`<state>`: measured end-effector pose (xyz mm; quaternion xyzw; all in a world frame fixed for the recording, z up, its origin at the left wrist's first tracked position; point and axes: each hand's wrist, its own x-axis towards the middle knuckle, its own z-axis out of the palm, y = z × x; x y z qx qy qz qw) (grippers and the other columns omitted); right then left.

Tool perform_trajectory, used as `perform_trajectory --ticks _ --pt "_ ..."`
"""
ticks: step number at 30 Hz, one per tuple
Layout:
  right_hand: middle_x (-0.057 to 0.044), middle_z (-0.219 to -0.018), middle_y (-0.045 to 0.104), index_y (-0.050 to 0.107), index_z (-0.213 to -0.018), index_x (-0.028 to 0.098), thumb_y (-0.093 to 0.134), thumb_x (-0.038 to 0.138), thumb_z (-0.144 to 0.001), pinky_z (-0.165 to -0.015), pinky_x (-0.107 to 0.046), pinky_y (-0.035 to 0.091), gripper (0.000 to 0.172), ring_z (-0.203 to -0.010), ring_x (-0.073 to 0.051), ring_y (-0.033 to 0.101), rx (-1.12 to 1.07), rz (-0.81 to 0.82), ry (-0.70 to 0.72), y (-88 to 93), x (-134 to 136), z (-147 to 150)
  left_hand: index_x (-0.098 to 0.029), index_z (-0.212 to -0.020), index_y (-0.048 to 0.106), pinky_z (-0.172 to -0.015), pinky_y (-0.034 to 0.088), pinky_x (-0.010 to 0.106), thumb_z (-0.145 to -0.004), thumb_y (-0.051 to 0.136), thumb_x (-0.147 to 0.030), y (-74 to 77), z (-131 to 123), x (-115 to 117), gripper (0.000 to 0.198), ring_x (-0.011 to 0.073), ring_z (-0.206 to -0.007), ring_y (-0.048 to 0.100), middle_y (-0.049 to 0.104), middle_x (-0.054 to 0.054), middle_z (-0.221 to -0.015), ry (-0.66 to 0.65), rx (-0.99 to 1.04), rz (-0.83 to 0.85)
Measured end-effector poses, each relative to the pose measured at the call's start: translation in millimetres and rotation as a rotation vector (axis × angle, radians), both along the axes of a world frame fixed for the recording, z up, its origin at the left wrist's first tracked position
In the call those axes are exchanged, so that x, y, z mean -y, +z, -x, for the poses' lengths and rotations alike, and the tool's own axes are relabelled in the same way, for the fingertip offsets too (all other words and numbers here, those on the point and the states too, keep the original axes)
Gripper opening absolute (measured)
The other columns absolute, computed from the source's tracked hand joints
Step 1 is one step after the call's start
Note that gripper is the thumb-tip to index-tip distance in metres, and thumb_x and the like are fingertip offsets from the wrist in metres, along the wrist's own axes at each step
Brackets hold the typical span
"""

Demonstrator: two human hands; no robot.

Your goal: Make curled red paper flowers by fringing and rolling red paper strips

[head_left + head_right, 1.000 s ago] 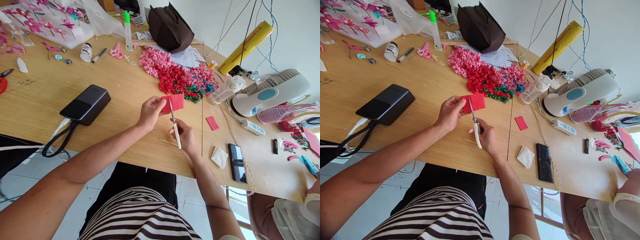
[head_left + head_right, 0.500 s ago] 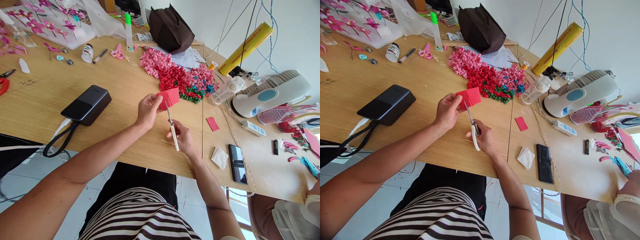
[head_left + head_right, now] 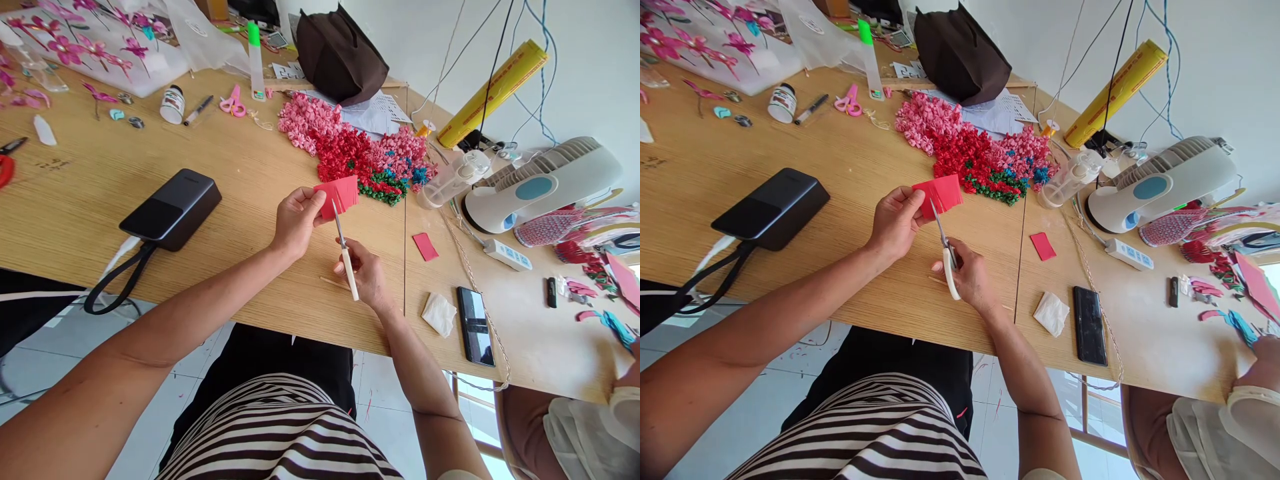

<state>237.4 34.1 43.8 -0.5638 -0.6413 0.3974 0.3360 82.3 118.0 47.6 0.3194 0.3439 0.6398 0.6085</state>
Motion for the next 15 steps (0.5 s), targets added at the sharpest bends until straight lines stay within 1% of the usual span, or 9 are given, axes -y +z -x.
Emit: perform_trajectory --ticks 6,11,15 --pt "0.004 -0.072 0.05 0.065 -0.126 0.014 0.073 0.066 -0.081 -0.062 -0.027 0.037 0.069 -0.063 -0.011 0.042 0.013 -0.019 -0.01 -0.4 0.9 -0.5 -0.021 -0.076 0.052 -0.071 0.058 0.025 -0.072 0.085 -0.049 0.0 0.3 0.0 0.043 0.0119 -0.071 0.068 0.067 -0.003 -0.073 -0.001 -0.012 0.012" --pt "0.004 -0.072 0.052 0.066 -0.125 0.014 0.074 0.064 -0.08 -0.063 -0.027 0.038 0.068 -0.064 -0.011 0.044 0.007 -0.017 -0.017 -0.2 0.7 0.1 -0.021 -0.077 0.053 -0.074 0.059 0.027 -0.075 0.083 -0.049 -0.2 0.7 0.2 0.041 0.0135 -0.075 0.069 0.067 -0.003 -0.075 -0.009 -0.023 0.005" --pt "0.005 -0.07 0.049 0.066 -0.124 0.014 0.073 0.065 -0.08 -0.061 -0.027 0.035 0.068 -0.063 -0.011 0.041 -0.002 -0.019 -0.019 1.2 0.9 0.6 -0.021 -0.077 0.053 -0.073 0.059 0.026 -0.075 0.084 -0.049 -1.0 0.4 0.0 0.042 0.0136 -0.074 0.07 0.068 -0.002 -0.075 -0.008 -0.009 0.001"
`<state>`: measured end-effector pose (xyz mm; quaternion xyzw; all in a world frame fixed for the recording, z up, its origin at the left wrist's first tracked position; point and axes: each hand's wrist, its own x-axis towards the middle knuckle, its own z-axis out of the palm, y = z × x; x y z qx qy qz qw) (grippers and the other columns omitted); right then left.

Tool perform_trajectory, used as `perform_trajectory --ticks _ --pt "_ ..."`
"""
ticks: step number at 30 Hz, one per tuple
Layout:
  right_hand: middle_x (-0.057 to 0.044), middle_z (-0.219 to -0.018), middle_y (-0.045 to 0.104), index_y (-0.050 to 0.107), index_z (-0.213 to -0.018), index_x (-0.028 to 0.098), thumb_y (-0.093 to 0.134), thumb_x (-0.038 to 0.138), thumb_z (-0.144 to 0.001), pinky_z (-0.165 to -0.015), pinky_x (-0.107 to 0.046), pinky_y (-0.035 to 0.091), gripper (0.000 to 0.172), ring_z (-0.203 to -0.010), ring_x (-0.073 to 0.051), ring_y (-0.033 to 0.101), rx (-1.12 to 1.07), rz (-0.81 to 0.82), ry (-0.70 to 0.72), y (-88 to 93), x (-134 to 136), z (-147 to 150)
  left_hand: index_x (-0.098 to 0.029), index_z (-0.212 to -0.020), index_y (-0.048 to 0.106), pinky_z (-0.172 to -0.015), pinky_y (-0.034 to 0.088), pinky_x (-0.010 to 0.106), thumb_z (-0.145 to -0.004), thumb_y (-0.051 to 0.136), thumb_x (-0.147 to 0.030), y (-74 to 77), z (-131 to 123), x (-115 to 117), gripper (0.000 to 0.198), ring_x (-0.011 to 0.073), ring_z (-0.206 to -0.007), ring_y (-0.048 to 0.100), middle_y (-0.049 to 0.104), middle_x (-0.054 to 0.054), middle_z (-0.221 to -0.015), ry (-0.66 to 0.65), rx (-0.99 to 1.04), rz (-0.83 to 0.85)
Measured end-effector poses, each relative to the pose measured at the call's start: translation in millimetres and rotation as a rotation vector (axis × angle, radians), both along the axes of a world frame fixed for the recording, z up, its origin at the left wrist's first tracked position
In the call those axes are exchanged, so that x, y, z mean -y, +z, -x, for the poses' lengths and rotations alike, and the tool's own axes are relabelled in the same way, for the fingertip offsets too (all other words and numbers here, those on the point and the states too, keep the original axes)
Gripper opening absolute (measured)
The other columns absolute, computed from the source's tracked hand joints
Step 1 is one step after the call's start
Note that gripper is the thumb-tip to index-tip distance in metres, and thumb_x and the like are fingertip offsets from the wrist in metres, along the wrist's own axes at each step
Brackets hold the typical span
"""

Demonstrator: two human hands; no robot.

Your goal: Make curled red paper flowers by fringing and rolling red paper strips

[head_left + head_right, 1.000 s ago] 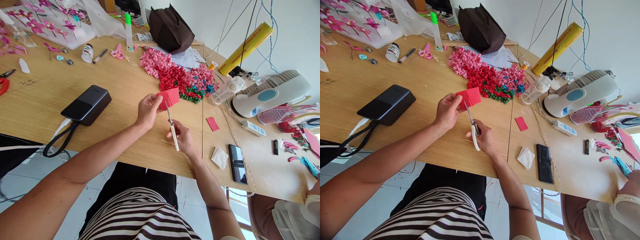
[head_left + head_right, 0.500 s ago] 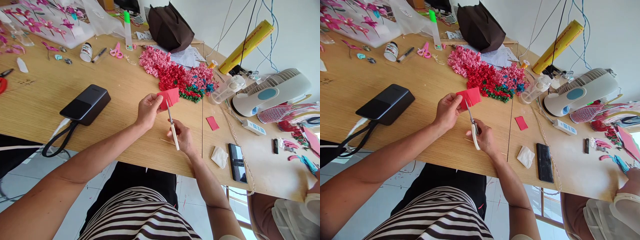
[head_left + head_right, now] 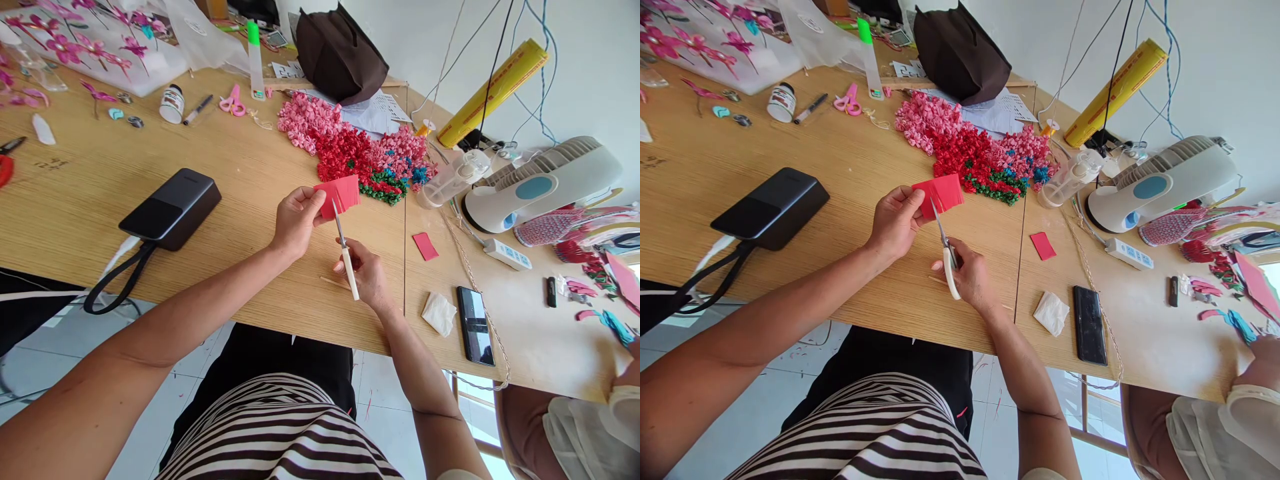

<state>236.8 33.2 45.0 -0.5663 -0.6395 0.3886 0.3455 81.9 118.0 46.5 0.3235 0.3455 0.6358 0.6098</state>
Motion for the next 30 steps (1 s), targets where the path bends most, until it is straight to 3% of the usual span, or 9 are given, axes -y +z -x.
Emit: perform_trajectory --ticks 8,17,30 --pt "0.007 -0.065 0.042 0.068 -0.12 0.014 0.073 0.063 -0.081 -0.057 -0.027 0.03 0.063 -0.06 -0.01 0.035 0.008 -0.011 0.01 -0.1 -1.2 -1.1 -0.021 -0.076 0.054 -0.072 0.06 0.025 -0.072 0.086 -0.052 2.4 0.4 0.6 0.045 0.0133 -0.074 0.07 0.069 -0.002 -0.074 -0.001 0.001 0.014" --pt "0.006 -0.069 0.046 0.066 -0.128 0.011 0.072 0.064 -0.081 -0.06 -0.027 0.033 0.071 -0.062 -0.01 0.039 0.011 0.006 -0.004 0.9 -1.3 -1.7 -0.02 -0.078 0.054 -0.071 0.061 0.025 -0.069 0.088 -0.054 -1.9 -2.2 3.5 0.048 0.0126 -0.071 0.069 0.066 -0.004 -0.071 -0.049 0.018 -0.009" --pt "0.006 -0.067 0.044 0.066 -0.128 0.011 0.072 0.061 -0.082 -0.058 -0.027 0.03 0.069 -0.06 -0.01 0.036 -0.023 0.026 -0.016 -0.8 -1.7 -2.3 -0.019 -0.075 0.057 -0.067 0.06 0.023 -0.063 0.091 -0.055 -2.4 -2.4 2.9 0.051 0.0093 -0.063 0.064 0.064 -0.005 -0.068 -0.059 0.059 -0.043"
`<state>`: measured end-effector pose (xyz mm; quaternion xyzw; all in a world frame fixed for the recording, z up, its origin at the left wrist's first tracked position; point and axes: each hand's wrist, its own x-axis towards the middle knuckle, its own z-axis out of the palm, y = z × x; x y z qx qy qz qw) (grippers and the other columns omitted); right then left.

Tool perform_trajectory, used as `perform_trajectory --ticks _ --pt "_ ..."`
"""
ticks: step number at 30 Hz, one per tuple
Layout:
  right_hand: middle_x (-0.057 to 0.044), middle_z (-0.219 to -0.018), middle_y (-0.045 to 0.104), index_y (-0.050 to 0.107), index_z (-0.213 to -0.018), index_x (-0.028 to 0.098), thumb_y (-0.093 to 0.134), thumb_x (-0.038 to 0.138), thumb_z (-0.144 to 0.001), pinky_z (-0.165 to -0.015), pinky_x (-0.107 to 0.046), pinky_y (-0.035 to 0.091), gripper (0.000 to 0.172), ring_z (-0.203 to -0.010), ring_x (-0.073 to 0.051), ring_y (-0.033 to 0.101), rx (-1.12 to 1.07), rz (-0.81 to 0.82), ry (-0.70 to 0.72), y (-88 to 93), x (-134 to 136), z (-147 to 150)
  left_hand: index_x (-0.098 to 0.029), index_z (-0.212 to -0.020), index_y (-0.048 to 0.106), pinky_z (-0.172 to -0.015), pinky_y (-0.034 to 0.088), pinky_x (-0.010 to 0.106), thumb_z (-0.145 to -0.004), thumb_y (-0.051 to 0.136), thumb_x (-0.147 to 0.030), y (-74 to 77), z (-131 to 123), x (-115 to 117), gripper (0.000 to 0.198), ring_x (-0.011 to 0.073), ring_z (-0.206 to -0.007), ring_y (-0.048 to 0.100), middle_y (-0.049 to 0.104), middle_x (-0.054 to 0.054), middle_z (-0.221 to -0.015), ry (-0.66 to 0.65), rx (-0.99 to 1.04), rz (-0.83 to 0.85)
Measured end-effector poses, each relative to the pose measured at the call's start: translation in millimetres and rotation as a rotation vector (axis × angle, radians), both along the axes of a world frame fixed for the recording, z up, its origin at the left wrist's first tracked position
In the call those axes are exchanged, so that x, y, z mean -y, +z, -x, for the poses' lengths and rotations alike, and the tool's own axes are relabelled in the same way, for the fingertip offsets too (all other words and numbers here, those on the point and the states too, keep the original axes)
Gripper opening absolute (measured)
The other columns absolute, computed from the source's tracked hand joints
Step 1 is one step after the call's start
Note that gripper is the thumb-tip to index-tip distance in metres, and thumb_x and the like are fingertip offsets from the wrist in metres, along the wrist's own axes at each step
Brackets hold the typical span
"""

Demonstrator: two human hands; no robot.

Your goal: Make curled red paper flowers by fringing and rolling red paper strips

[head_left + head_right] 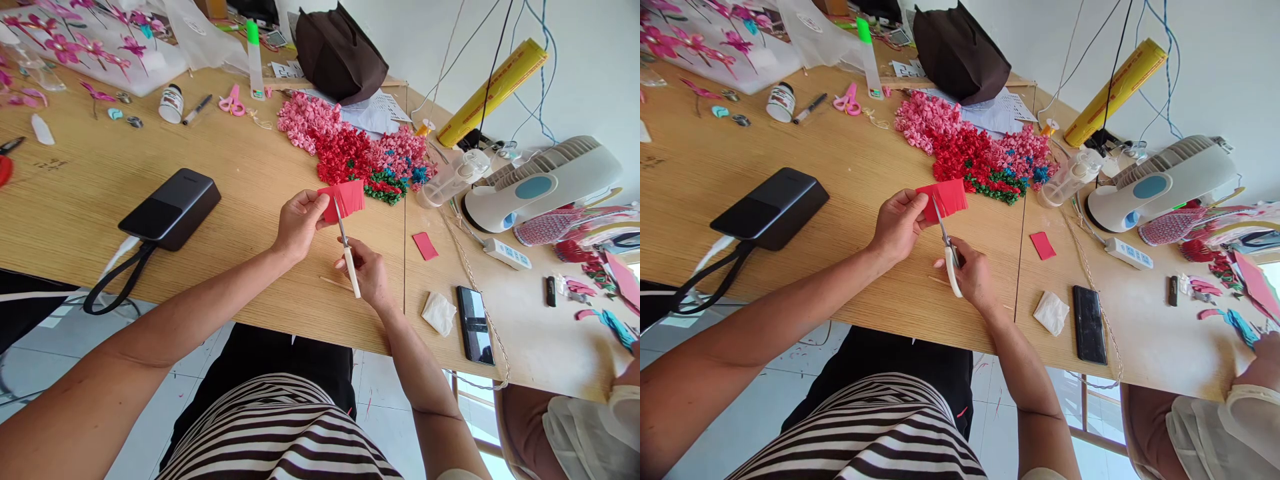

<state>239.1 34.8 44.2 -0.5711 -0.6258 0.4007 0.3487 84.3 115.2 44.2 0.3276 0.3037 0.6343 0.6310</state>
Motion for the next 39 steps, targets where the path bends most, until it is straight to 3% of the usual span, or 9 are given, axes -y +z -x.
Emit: perform_trajectory --ticks 7,19,39 --pt "0.005 -0.07 0.048 0.066 -0.126 0.011 0.073 0.06 -0.08 -0.06 -0.027 0.034 0.068 -0.062 -0.01 0.04 0.0 -0.027 0.009 2.4 -0.8 0.0 -0.019 -0.074 0.055 -0.067 0.061 0.024 -0.06 0.092 -0.056 -0.5 -1.9 2.1 0.054 0.0102 -0.065 0.066 0.068 -0.004 -0.07 -0.017 0.009 0.016" --pt "0.006 -0.066 0.043 0.068 -0.123 0.01 0.073 0.06 -0.081 -0.057 -0.027 0.031 0.065 -0.059 -0.009 0.034 -0.002 -0.037 -0.009 4.4 -0.6 0.2 -0.019 -0.074 0.055 -0.069 0.061 0.027 -0.058 0.092 -0.057 1.1 -2.2 2.7 0.055 0.0104 -0.064 0.064 0.066 -0.005 -0.068 -0.023 0.007 0.022" --pt "0.005 -0.067 0.045 0.068 -0.122 0.01 0.073 0.061 -0.081 -0.058 -0.027 0.031 0.066 -0.061 -0.01 0.036 0.005 -0.046 -0.011 3.5 -1.3 -1.3 -0.02 -0.074 0.055 -0.069 0.061 0.027 -0.061 0.09 -0.056 1.3 -3.1 4.8 0.052 0.0106 -0.064 0.064 0.066 -0.004 -0.069 -0.027 -0.037 0.029"
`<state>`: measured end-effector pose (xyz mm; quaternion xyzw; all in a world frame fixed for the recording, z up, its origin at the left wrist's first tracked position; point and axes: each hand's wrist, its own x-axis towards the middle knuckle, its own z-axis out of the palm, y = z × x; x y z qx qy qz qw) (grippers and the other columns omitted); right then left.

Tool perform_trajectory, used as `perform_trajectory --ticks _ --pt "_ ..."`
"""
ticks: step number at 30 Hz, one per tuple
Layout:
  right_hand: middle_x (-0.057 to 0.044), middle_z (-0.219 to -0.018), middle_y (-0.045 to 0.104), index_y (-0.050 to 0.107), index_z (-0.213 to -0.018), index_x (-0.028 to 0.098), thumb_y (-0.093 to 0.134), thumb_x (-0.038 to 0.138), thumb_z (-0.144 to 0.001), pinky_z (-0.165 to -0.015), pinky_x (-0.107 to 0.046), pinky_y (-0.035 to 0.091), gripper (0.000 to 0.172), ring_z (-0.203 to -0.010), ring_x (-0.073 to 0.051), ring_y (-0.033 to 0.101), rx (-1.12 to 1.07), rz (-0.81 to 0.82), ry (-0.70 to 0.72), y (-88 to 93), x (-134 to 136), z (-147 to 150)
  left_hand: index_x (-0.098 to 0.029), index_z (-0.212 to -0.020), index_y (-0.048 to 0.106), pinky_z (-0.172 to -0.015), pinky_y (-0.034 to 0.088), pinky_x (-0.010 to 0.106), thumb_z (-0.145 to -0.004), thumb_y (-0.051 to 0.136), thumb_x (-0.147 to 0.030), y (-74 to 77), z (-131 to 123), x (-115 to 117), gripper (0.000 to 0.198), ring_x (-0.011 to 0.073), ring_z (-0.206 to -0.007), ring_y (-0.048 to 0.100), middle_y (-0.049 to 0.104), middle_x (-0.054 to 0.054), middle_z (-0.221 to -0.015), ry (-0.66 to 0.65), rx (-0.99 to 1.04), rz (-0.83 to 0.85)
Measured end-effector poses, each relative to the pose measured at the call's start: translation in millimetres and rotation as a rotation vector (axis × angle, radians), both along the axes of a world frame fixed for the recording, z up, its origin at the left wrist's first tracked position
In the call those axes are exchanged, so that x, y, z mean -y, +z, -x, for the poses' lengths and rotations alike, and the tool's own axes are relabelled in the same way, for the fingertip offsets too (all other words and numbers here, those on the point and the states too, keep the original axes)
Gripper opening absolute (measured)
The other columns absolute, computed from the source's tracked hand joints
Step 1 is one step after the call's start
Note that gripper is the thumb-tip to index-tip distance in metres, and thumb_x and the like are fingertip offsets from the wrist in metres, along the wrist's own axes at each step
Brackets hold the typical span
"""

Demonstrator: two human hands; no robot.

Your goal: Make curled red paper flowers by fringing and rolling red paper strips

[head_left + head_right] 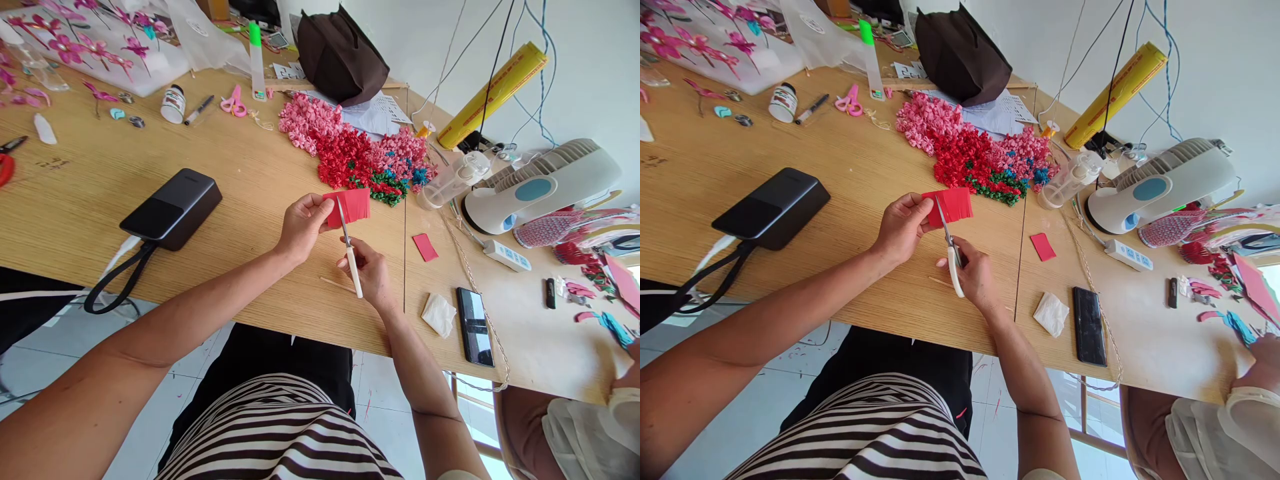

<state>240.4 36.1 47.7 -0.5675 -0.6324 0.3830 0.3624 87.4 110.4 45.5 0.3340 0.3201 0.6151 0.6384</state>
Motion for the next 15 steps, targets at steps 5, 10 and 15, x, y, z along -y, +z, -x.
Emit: perform_trajectory --ticks 5,10,15 --pt "0.006 -0.067 0.045 0.069 -0.121 0.013 0.073 0.061 -0.081 -0.059 -0.026 0.031 0.063 -0.061 -0.01 0.036 0.007 -0.005 -0.011 -1.5 0.3 -0.6 -0.02 -0.074 0.054 -0.069 0.06 0.026 -0.065 0.089 -0.053 -0.3 -0.1 -0.4 0.049 0.011 -0.066 0.065 0.066 -0.004 -0.069 0.002 -0.013 0.013" --pt "0.005 -0.068 0.046 0.069 -0.123 0.013 0.073 0.059 -0.081 -0.059 -0.026 0.032 0.062 -0.061 -0.01 0.036 0.009 -0.006 -0.011 -2.5 -0.4 -1.0 -0.02 -0.076 0.056 -0.07 0.061 0.027 -0.061 0.091 -0.055 0.3 0.6 -0.7 0.052 0.0112 -0.065 0.066 0.068 -0.004 -0.07 -0.017 0.01 0.022" --pt "0.004 -0.072 0.049 0.068 -0.124 0.012 0.073 0.061 -0.082 -0.061 -0.026 0.035 0.065 -0.063 -0.01 0.04 -0.007 -0.016 0.004 -1.9 -0.6 -1.4 -0.019 -0.077 0.057 -0.07 0.062 0.028 -0.061 0.091 -0.051 1.4 0.9 -0.6 0.05 0.0116 -0.067 0.068 0.07 -0.003 -0.071 -0.012 0.039 0.03"
